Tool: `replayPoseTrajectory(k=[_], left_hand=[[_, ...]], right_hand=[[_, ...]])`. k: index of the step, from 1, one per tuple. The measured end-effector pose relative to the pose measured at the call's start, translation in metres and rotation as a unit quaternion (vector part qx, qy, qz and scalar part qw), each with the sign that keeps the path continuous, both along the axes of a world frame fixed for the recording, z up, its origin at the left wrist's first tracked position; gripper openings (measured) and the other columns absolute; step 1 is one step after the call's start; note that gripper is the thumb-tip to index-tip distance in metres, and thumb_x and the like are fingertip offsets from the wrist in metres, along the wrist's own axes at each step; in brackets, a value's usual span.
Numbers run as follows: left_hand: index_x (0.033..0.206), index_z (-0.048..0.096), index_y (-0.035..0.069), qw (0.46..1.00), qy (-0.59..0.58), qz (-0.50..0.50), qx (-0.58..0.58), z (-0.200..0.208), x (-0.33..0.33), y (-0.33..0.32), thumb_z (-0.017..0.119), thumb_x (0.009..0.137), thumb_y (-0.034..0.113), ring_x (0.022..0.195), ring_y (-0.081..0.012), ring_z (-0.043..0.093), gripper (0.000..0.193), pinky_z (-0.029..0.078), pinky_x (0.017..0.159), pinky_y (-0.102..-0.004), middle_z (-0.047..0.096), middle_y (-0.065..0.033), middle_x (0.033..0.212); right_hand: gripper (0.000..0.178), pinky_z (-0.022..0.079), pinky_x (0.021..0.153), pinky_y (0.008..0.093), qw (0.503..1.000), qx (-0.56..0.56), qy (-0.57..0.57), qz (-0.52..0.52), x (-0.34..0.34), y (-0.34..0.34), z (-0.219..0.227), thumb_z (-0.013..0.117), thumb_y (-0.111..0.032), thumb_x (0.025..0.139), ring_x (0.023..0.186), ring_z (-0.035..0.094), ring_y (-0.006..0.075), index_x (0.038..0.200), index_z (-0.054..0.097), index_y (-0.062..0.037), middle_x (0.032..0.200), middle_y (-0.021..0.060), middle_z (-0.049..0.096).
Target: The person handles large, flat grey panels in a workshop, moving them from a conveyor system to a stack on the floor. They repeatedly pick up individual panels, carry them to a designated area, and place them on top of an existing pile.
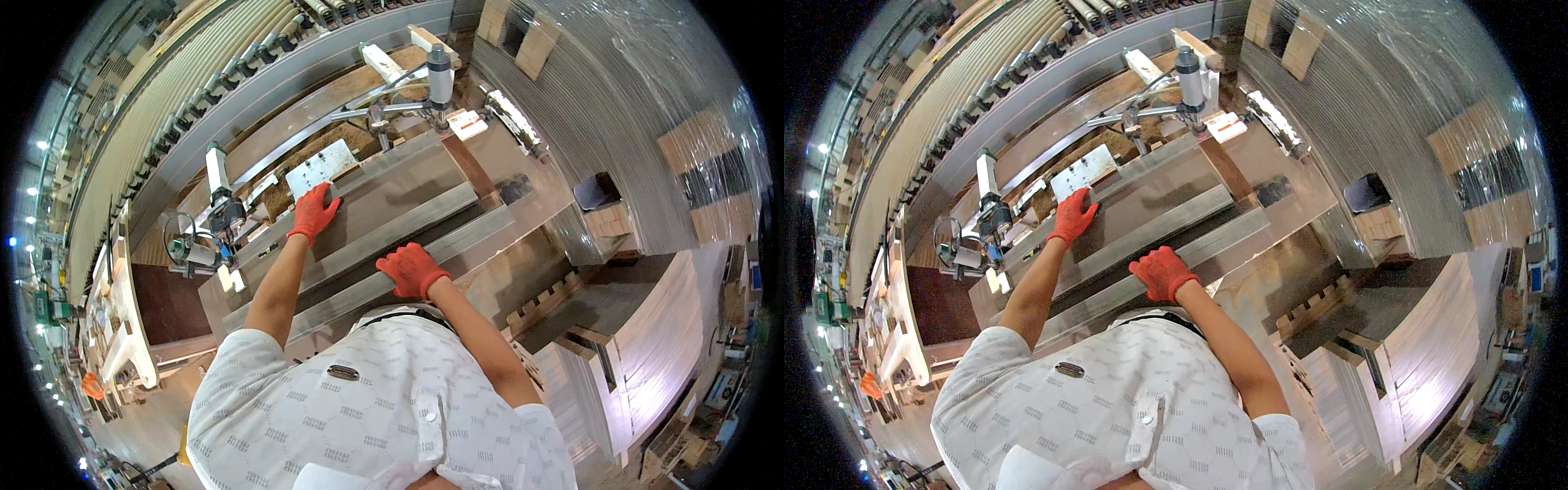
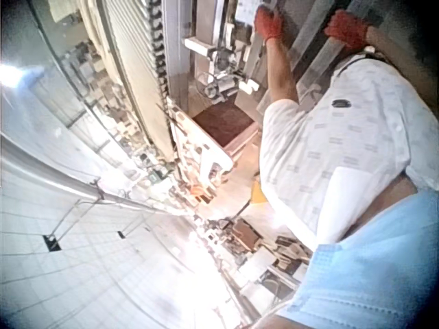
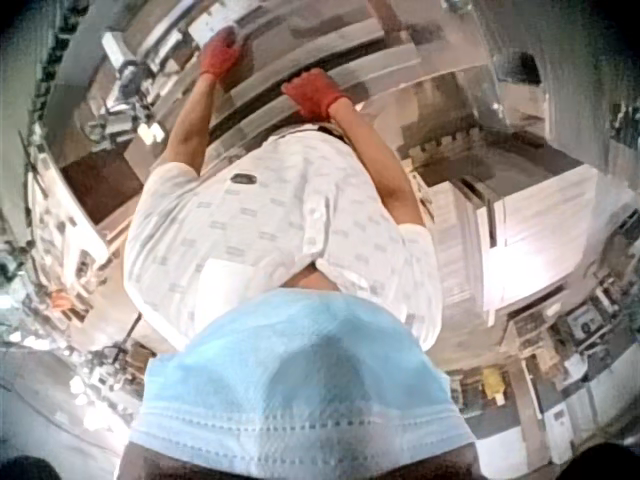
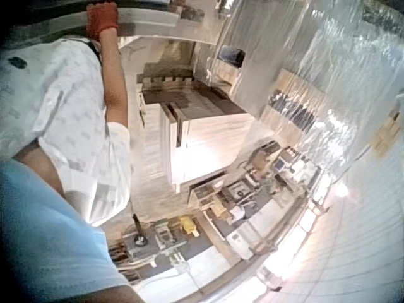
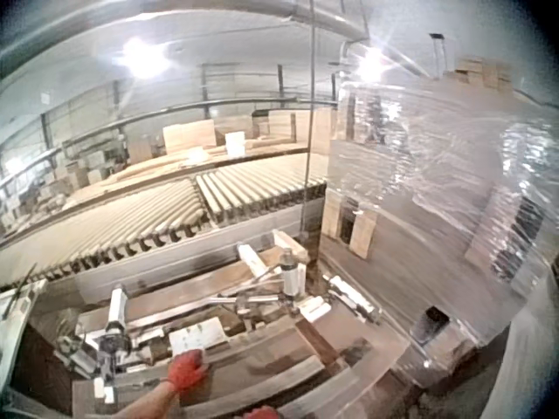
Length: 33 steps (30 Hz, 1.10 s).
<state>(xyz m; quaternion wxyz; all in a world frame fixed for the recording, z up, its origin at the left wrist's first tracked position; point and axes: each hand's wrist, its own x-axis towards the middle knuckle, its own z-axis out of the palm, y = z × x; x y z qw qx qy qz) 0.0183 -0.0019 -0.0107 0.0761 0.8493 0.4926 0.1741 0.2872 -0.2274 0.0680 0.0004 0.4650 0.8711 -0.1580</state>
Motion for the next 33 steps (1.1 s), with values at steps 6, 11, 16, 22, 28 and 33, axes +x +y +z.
replayPoseTrajectory(k=[6, 11, 16, 22, 28, 33], left_hand=[[0.141, 0.062, 0.010, 0.998, 0.014, -0.009, -0.060, -0.004, -0.009, 0.007, 0.073, 0.097, 0.048, 0.112, -0.0406, 0.070, 0.059, 0.057, 0.095, -0.0510, 0.072, -0.0169, 0.129], [0.141, 0.062, 0.009, 0.998, 0.035, -0.005, -0.055, 0.009, 0.006, -0.004, 0.072, 0.099, 0.045, 0.114, -0.0398, 0.070, 0.057, 0.057, 0.095, -0.0501, 0.071, -0.0163, 0.131], [0.138, 0.064, 0.008, 0.998, 0.021, -0.007, -0.059, 0.012, 0.003, -0.005, 0.073, 0.099, 0.043, 0.113, -0.0400, 0.070, 0.054, 0.057, 0.095, -0.0494, 0.072, -0.0167, 0.127], [0.139, 0.064, 0.009, 0.998, 0.012, -0.002, -0.061, 0.030, 0.000, -0.006, 0.073, 0.099, 0.042, 0.114, -0.0407, 0.069, 0.053, 0.056, 0.095, -0.0505, 0.072, -0.0183, 0.125], [0.138, 0.063, 0.007, 0.993, -0.039, -0.087, -0.063, 0.040, 0.005, -0.040, 0.074, 0.098, 0.039, 0.113, -0.0397, 0.068, 0.052, 0.056, 0.093, -0.0494, 0.071, -0.0187, 0.123], [0.140, 0.063, 0.006, 0.994, -0.022, -0.072, -0.081, 0.129, 0.037, -0.119, 0.076, 0.097, 0.034, 0.110, -0.0417, 0.069, 0.053, 0.056, 0.092, -0.0494, 0.071, -0.0186, 0.124]], right_hand=[[0.040, 0.057, 0.080, 0.0481, 1.000, -0.015, 0.002, 0.002, 0.002, 0.000, 0.003, 0.082, -0.032, 0.076, 0.095, 0.077, 0.0341, 0.111, 0.071, -0.0156, 0.099, 0.0116, 0.079], [0.037, 0.057, 0.078, 0.0486, 0.999, 0.014, 0.025, -0.015, 0.006, -0.010, -0.004, 0.080, -0.029, 0.075, 0.091, 0.077, 0.0345, 0.108, 0.071, -0.0152, 0.096, 0.0109, 0.079], [0.035, 0.057, 0.078, 0.0479, 0.999, 0.032, 0.028, -0.012, 0.007, -0.014, -0.004, 0.080, -0.029, 0.075, 0.090, 0.077, 0.0335, 0.106, 0.072, -0.0158, 0.094, 0.0105, 0.079], [0.036, 0.057, 0.081, 0.0473, 0.999, 0.011, 0.027, -0.020, 0.005, -0.011, -0.006, 0.082, -0.032, 0.075, 0.092, 0.077, 0.0333, 0.105, 0.071, -0.0156, 0.094, 0.0108, 0.079], [0.041, 0.057, 0.084, 0.0480, 0.998, 0.015, 0.058, -0.010, 0.005, -0.010, -0.005, 0.087, -0.030, 0.074, 0.093, 0.077, 0.0345, 0.107, 0.070, -0.0140, 0.093, 0.0107, 0.078], [0.051, 0.055, 0.087, 0.0475, 0.997, 0.027, 0.076, -0.009, 0.012, -0.017, 0.001, 0.089, -0.032, 0.072, 0.101, 0.074, 0.0331, 0.115, 0.067, -0.0151, 0.102, 0.0088, 0.076]])
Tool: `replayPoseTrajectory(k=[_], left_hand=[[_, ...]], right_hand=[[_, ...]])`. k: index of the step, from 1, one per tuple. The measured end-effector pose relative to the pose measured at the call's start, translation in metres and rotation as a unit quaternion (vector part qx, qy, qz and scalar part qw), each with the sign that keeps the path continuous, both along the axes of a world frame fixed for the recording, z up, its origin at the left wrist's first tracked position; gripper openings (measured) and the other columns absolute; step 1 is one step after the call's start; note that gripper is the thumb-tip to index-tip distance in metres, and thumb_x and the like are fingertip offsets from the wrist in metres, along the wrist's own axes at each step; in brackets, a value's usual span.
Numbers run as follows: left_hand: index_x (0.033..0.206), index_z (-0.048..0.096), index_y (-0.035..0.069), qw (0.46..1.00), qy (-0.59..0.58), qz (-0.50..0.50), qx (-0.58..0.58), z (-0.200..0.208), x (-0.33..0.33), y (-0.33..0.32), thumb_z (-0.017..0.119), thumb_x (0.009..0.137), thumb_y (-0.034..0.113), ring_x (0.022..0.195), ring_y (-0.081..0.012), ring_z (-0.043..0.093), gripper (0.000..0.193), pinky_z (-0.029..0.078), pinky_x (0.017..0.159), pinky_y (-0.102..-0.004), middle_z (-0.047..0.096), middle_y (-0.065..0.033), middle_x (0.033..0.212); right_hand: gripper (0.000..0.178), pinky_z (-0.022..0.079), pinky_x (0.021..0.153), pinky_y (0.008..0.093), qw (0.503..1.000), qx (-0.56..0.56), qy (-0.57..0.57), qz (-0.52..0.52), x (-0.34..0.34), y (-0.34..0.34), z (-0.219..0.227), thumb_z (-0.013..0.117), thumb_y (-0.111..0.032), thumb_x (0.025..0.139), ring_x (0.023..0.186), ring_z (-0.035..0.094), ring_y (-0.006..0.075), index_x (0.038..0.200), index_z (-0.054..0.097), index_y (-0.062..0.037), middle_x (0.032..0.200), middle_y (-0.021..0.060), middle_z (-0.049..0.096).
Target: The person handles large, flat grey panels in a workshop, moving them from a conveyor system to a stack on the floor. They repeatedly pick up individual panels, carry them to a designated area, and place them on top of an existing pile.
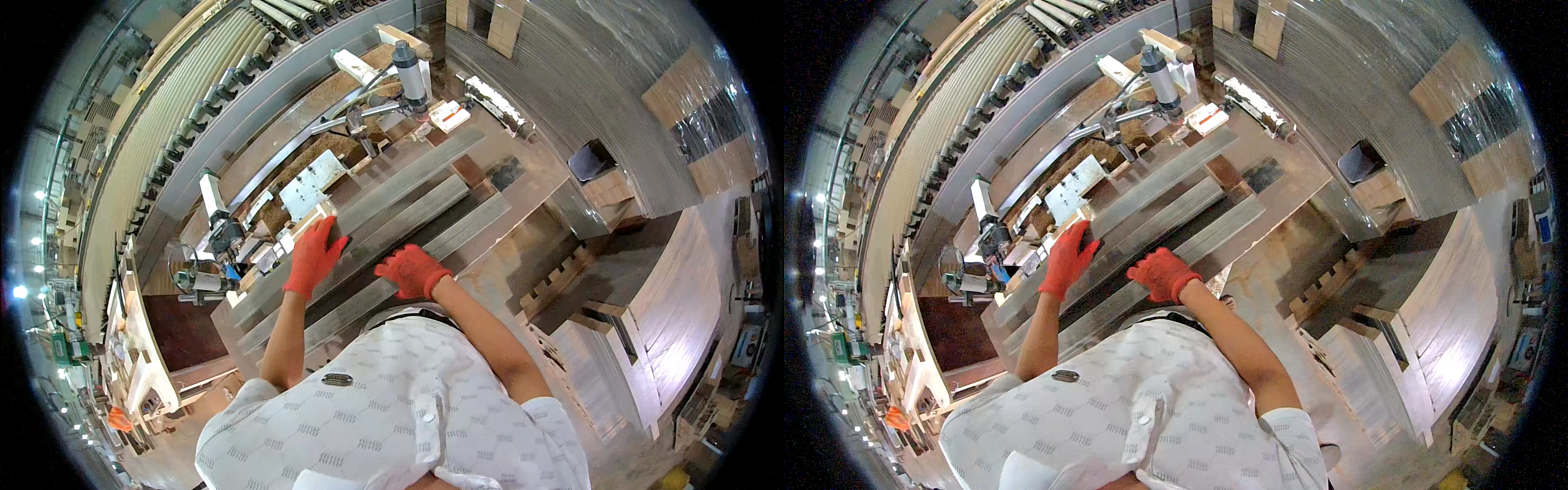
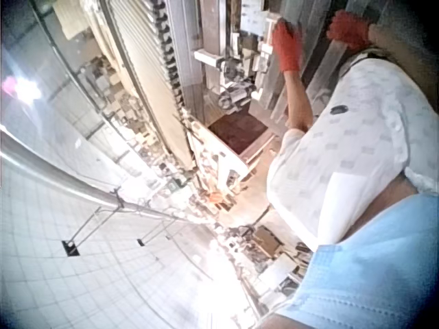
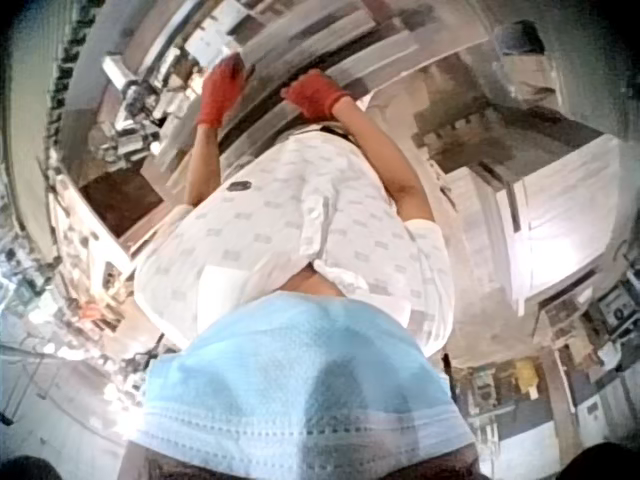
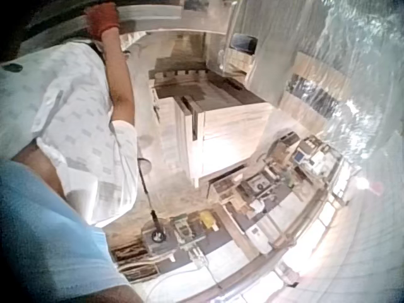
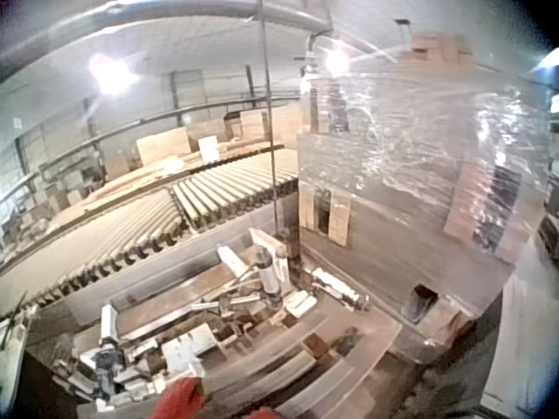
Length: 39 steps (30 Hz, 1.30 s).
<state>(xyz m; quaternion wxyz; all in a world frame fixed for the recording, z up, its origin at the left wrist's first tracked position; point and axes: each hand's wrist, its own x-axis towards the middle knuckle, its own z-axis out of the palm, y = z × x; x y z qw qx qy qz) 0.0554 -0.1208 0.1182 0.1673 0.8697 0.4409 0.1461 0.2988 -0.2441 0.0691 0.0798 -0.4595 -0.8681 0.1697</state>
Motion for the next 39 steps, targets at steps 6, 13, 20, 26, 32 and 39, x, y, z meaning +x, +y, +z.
replayPoseTrajectory(k=[6, 13, 20, 26, 32, 39], left_hand=[[0.140, 0.063, 0.006, 0.999, 0.029, 0.028, -0.005, 0.000, -0.043, -0.066, 0.079, 0.093, 0.028, 0.118, -0.0405, 0.067, 0.054, 0.055, 0.098, -0.0485, 0.069, -0.0180, 0.133], [0.142, 0.061, 0.005, 0.997, 0.066, 0.035, -0.011, -0.034, -0.071, -0.086, 0.079, 0.092, 0.028, 0.133, -0.0373, 0.061, 0.058, 0.046, 0.113, -0.0496, 0.066, -0.0176, 0.142], [0.145, 0.059, 0.007, 0.996, 0.060, 0.006, 0.062, 0.014, -0.039, -0.095, 0.080, 0.091, 0.037, 0.129, -0.0339, 0.063, 0.066, 0.047, 0.109, -0.0496, 0.067, -0.0156, 0.140], [0.140, 0.060, 0.006, 0.998, 0.046, 0.021, -0.025, 0.049, -0.015, -0.107, 0.086, 0.087, 0.038, 0.109, -0.0399, 0.070, 0.067, 0.057, 0.091, -0.0462, 0.071, -0.0178, 0.128], [0.136, 0.063, 0.006, 0.996, 0.046, 0.081, 0.000, 0.016, -0.037, -0.035, 0.083, 0.091, 0.045, 0.111, -0.0394, 0.071, 0.063, 0.057, 0.092, -0.0484, 0.072, -0.0173, 0.124], [0.135, 0.067, 0.008, 0.995, 0.022, 0.097, 0.032, -0.070, -0.071, 0.049, 0.081, 0.092, 0.050, 0.113, -0.0370, 0.072, 0.061, 0.058, 0.093, -0.0457, 0.074, -0.0150, 0.126]], right_hand=[[0.057, 0.050, 0.094, 0.0459, 0.998, 0.056, 0.039, 0.009, -0.003, -0.011, -0.005, 0.089, -0.037, 0.073, 0.116, 0.064, 0.0290, 0.121, 0.064, -0.0183, 0.122, 0.0063, 0.067], [0.055, 0.047, 0.099, 0.0449, 0.993, 0.093, 0.075, 0.013, -0.001, -0.013, -0.008, 0.086, -0.041, 0.078, 0.121, 0.060, 0.0265, 0.124, 0.065, -0.0191, 0.124, 0.0042, 0.064], [0.055, 0.047, 0.099, 0.0442, 0.991, 0.111, 0.072, 0.014, -0.004, -0.014, 0.023, 0.086, -0.041, 0.077, 0.120, 0.060, 0.0255, 0.123, 0.067, -0.0167, 0.124, 0.0038, 0.065], [0.059, 0.039, 0.117, 0.0512, 0.979, 0.174, 0.106, -0.028, 0.017, 0.015, 0.063, 0.085, -0.038, 0.080, 0.130, 0.058, 0.0270, 0.132, 0.067, -0.0177, 0.130, 0.0041, 0.066], [0.053, 0.030, 0.124, 0.0585, 0.935, 0.254, 0.162, -0.187, 0.027, 0.029, 0.043, 0.078, -0.041, 0.088, 0.138, 0.053, 0.0300, 0.135, 0.068, -0.0194, 0.139, 0.0068, 0.064], [0.048, 0.035, 0.122, 0.0560, 0.934, 0.217, 0.189, -0.212, 0.015, 0.006, 0.013, 0.082, -0.040, 0.084, 0.128, 0.060, 0.0276, 0.126, 0.072, -0.0192, 0.126, 0.0035, 0.070]])
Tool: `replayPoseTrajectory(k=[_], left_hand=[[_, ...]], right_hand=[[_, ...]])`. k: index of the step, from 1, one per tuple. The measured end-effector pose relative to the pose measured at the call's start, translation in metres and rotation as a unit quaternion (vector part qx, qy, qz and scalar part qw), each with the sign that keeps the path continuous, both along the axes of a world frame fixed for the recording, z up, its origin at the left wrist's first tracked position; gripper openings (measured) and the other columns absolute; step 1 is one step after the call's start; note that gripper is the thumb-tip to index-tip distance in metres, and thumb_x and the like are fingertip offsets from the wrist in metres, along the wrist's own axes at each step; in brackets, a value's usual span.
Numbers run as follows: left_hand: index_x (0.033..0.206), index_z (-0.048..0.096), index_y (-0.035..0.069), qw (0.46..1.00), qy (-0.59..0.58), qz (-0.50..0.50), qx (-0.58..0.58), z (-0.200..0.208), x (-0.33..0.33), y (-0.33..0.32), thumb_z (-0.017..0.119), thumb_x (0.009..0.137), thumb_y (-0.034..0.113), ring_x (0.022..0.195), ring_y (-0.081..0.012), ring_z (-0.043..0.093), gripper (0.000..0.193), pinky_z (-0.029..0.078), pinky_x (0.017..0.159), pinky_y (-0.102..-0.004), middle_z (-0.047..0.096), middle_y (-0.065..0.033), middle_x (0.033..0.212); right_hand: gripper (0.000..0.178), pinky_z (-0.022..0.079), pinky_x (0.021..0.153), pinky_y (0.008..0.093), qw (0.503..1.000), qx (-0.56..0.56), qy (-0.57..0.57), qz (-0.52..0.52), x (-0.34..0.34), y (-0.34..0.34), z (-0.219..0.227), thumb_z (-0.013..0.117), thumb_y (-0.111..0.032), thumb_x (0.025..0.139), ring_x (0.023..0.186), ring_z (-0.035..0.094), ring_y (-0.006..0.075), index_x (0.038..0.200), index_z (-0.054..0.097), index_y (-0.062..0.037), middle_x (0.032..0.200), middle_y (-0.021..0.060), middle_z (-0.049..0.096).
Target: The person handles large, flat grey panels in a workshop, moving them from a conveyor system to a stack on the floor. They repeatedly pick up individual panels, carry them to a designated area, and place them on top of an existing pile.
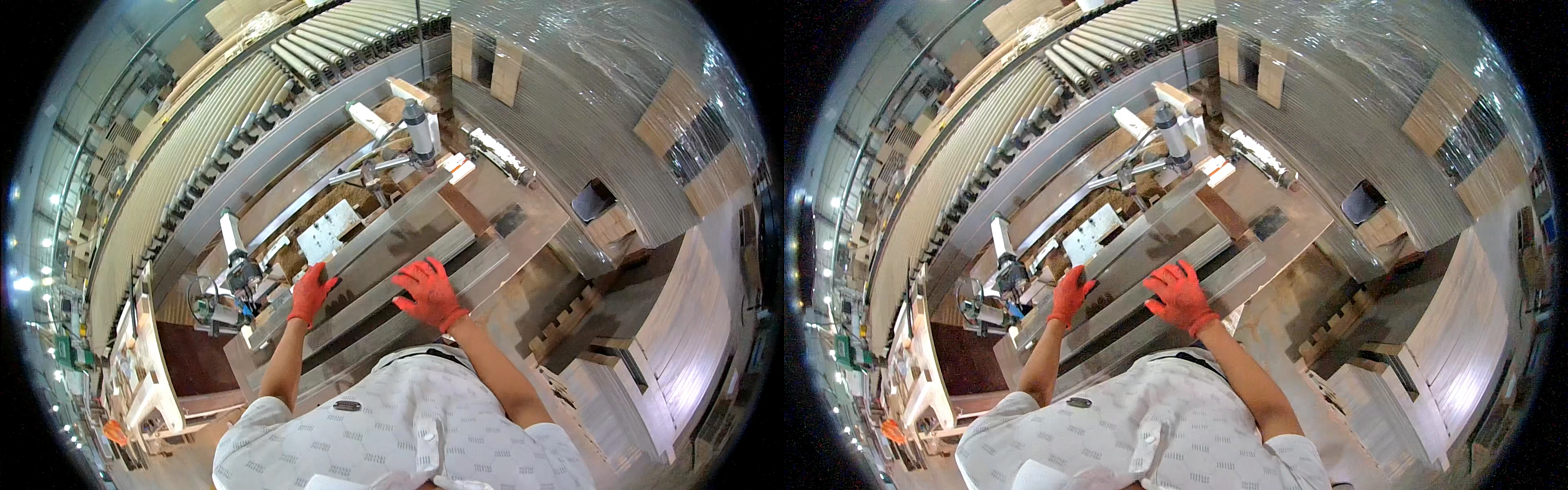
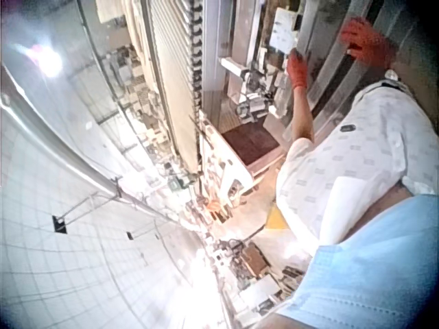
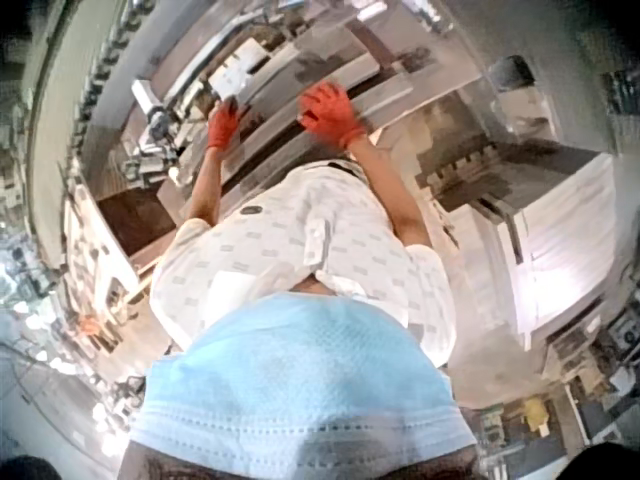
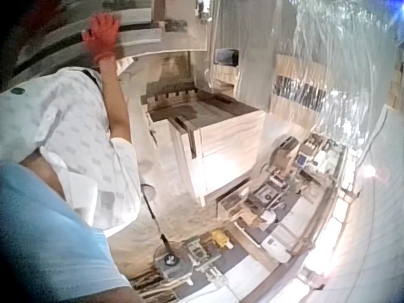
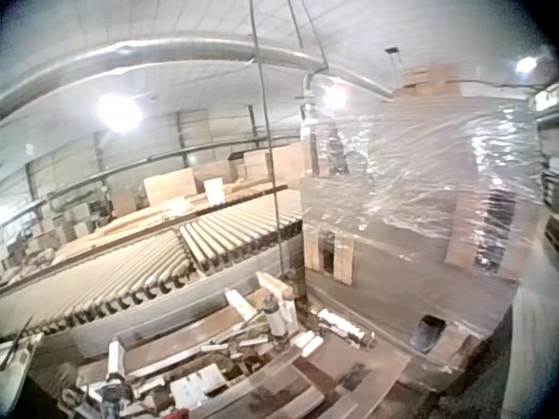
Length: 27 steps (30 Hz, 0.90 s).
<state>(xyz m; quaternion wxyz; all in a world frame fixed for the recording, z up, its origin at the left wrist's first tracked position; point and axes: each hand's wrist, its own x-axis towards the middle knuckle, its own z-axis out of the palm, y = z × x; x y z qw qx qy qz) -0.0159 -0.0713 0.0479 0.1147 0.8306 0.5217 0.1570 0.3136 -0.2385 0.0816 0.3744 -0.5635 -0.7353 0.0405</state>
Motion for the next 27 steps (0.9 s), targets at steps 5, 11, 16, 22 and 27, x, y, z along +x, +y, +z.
replayPoseTrajectory(k=[5, 11, 16, 22, 27], left_hand=[[0.134, 0.070, 0.010, 1.000, -0.011, -0.002, -0.028, -0.035, -0.015, 0.021, 0.081, 0.092, 0.048, 0.117, -0.0370, 0.069, 0.058, 0.054, 0.099, -0.0486, 0.072, -0.0149, 0.127], [0.133, 0.071, 0.016, 0.986, 0.079, 0.048, 0.137, -0.033, 0.013, 0.024, 0.080, 0.090, 0.045, 0.141, -0.0320, 0.051, 0.054, 0.030, 0.119, -0.0610, 0.062, -0.0094, 0.145], [0.140, 0.065, 0.014, 0.996, 0.060, 0.056, 0.043, -0.061, -0.001, 0.042, 0.075, 0.095, 0.045, 0.137, -0.0303, 0.058, 0.055, 0.027, 0.123, -0.0623, 0.067, -0.0112, 0.139], [0.137, 0.063, 0.009, 0.997, 0.050, 0.023, 0.055, -0.066, 0.017, 0.049, 0.071, 0.099, 0.042, 0.133, -0.0319, 0.060, 0.051, 0.030, 0.124, -0.0577, 0.068, -0.0137, 0.136], [0.137, 0.059, 0.003, 0.996, 0.075, 0.009, 0.046, -0.073, 0.015, 0.057, 0.068, 0.101, 0.045, 0.129, -0.0373, 0.061, 0.056, 0.035, 0.121, -0.0549, 0.066, -0.0192, 0.135]], right_hand=[[0.046, 0.035, 0.122, 0.0556, 0.999, -0.029, 0.005, 0.023, -0.010, -0.010, -0.013, 0.082, -0.041, 0.085, 0.129, 0.060, 0.0249, 0.124, 0.072, -0.0199, 0.127, 0.0027, 0.069], [0.044, 0.033, 0.123, 0.0549, 0.998, -0.060, 0.004, 0.025, -0.008, -0.012, -0.023, 0.079, -0.043, 0.088, 0.129, 0.059, 0.0239, 0.125, 0.071, -0.0198, 0.126, 0.0025, 0.069], [0.042, 0.032, 0.123, 0.0551, 0.997, -0.066, 0.003, 0.041, -0.012, -0.008, -0.020, 0.078, -0.042, 0.088, 0.128, 0.059, 0.0239, 0.123, 0.071, -0.0191, 0.124, 0.0028, 0.068], [0.039, 0.039, 0.115, 0.0520, 0.997, -0.024, -0.002, 0.073, -0.010, -0.007, -0.024, 0.077, -0.044, 0.090, 0.122, 0.061, 0.0258, 0.119, 0.073, -0.0176, 0.120, 0.0040, 0.069], [0.048, 0.050, 0.097, 0.0472, 0.952, -0.164, -0.082, 0.244, -0.011, -0.006, -0.011, 0.077, -0.049, 0.089, 0.113, 0.065, 0.0305, 0.125, 0.072, -0.0175, 0.120, 0.0080, 0.070]])
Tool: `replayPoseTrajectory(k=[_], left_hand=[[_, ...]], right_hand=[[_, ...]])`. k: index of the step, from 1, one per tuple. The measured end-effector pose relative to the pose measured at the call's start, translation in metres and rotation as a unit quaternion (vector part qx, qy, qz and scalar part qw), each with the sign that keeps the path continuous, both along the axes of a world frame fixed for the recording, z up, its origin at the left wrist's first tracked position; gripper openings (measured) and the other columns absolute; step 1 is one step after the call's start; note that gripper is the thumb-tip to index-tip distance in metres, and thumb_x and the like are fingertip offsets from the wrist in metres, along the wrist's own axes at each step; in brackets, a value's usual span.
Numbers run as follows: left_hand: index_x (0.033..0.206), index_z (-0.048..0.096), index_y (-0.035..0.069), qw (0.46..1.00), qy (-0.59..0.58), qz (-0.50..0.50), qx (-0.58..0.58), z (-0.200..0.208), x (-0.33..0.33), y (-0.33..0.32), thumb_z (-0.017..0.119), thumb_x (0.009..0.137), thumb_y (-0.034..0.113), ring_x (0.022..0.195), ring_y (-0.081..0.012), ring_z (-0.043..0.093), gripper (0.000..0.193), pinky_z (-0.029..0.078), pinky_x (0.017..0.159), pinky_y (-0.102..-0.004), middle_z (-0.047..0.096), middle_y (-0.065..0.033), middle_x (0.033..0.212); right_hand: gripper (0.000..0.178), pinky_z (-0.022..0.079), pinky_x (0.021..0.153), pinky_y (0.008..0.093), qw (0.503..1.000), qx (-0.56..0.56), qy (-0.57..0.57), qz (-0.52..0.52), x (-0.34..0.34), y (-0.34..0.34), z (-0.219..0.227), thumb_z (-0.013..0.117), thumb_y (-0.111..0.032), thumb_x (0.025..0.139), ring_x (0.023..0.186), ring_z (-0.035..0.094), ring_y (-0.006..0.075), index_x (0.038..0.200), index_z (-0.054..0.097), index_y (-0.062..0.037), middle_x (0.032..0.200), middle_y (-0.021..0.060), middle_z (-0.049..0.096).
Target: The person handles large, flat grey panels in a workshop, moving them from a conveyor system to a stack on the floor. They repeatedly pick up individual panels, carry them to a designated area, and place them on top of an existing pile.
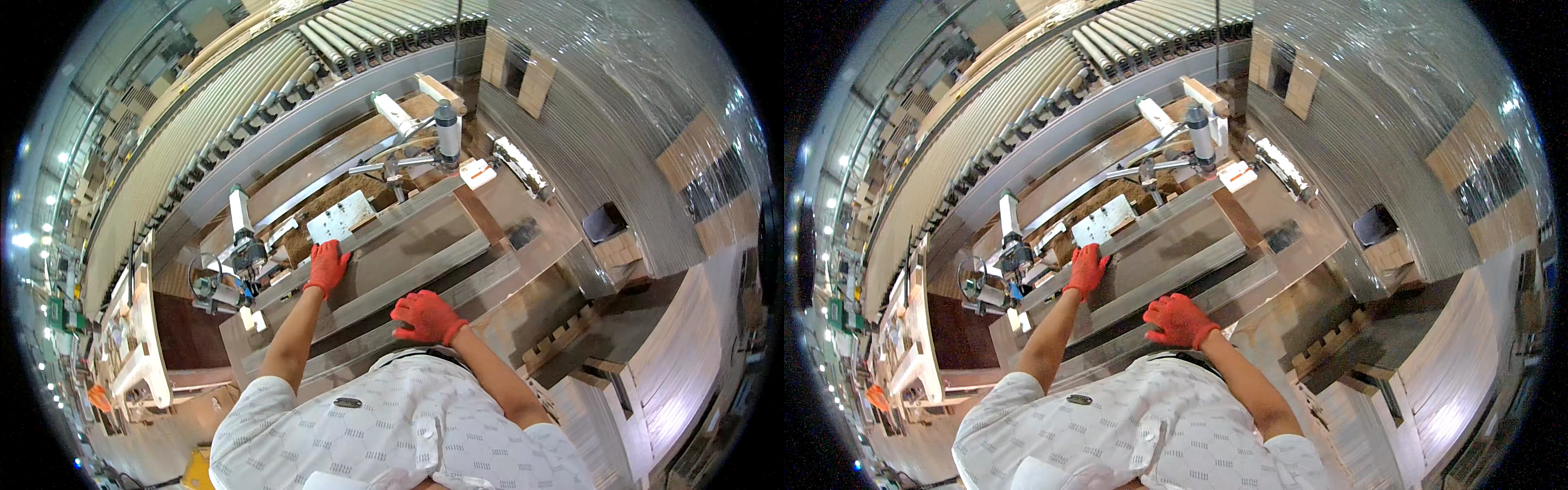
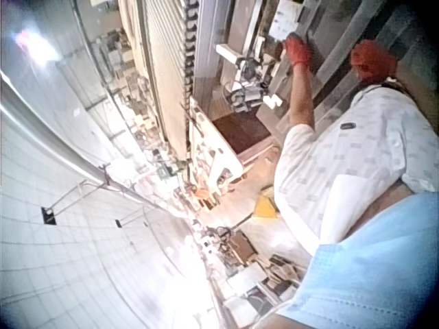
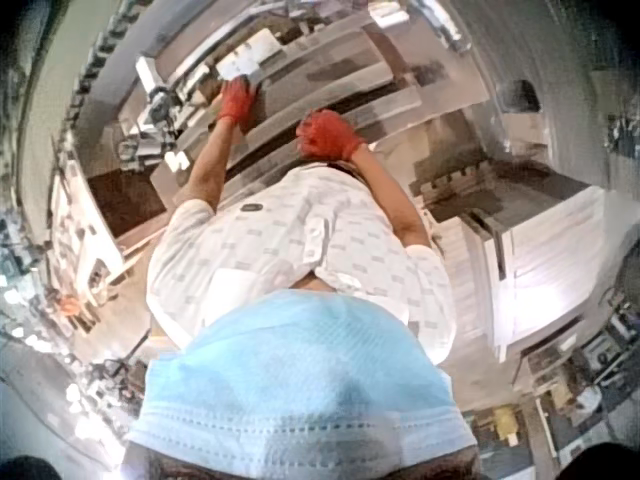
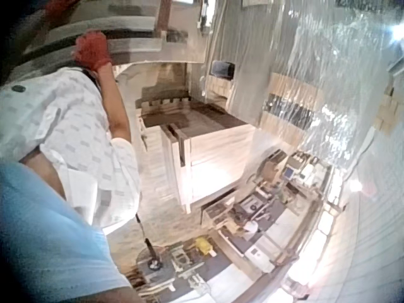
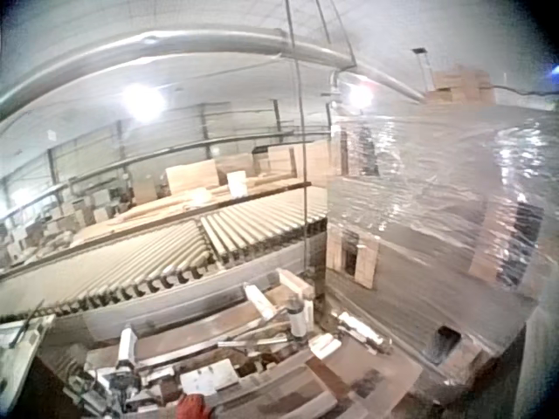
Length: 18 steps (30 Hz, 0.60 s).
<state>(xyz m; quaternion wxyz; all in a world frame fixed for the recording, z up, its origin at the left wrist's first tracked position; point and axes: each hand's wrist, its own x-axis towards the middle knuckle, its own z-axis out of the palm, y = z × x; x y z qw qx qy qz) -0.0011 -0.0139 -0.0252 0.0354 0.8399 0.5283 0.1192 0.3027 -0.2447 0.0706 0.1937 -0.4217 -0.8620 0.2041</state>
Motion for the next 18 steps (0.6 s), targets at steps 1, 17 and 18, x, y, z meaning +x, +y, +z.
replayPoseTrajectory(k=[1, 17, 18], left_hand=[[0.135, 0.060, 0.003, 1.000, 0.022, 0.004, -0.014, 0.004, 0.006, -0.001, 0.066, 0.101, 0.047, 0.128, -0.0378, 0.061, 0.055, 0.036, 0.119, -0.0542, 0.065, -0.0201, 0.134], [0.151, 0.054, 0.007, 0.974, 0.053, 0.118, -0.186, 0.017, 0.033, 0.004, 0.060, 0.090, 0.079, 0.133, -0.0460, 0.058, 0.095, 0.041, 0.111, -0.0612, 0.061, -0.0267, 0.143], [0.151, 0.054, 0.007, 0.972, 0.051, 0.122, -0.193, 0.014, 0.028, 0.004, 0.061, 0.090, 0.079, 0.134, -0.0464, 0.058, 0.095, 0.040, 0.111, -0.0612, 0.060, -0.0269, 0.144]], right_hand=[[0.053, 0.050, 0.096, 0.0476, 1.000, -0.007, -0.014, 0.008, -0.002, 0.000, 0.001, 0.079, -0.050, 0.087, 0.113, 0.066, 0.0310, 0.128, 0.070, -0.0175, 0.120, 0.0086, 0.070], [0.065, 0.051, 0.084, 0.0543, 0.970, -0.009, -0.244, 0.003, -0.037, -0.006, -0.025, 0.090, -0.046, 0.070, 0.100, 0.071, 0.0360, 0.123, 0.064, -0.0197, 0.104, 0.0106, 0.073], [0.065, 0.051, 0.083, 0.0554, 0.969, -0.002, -0.247, 0.006, -0.038, -0.005, -0.025, 0.089, -0.047, 0.069, 0.096, 0.072, 0.0367, 0.122, 0.065, -0.0194, 0.103, 0.0106, 0.073]])
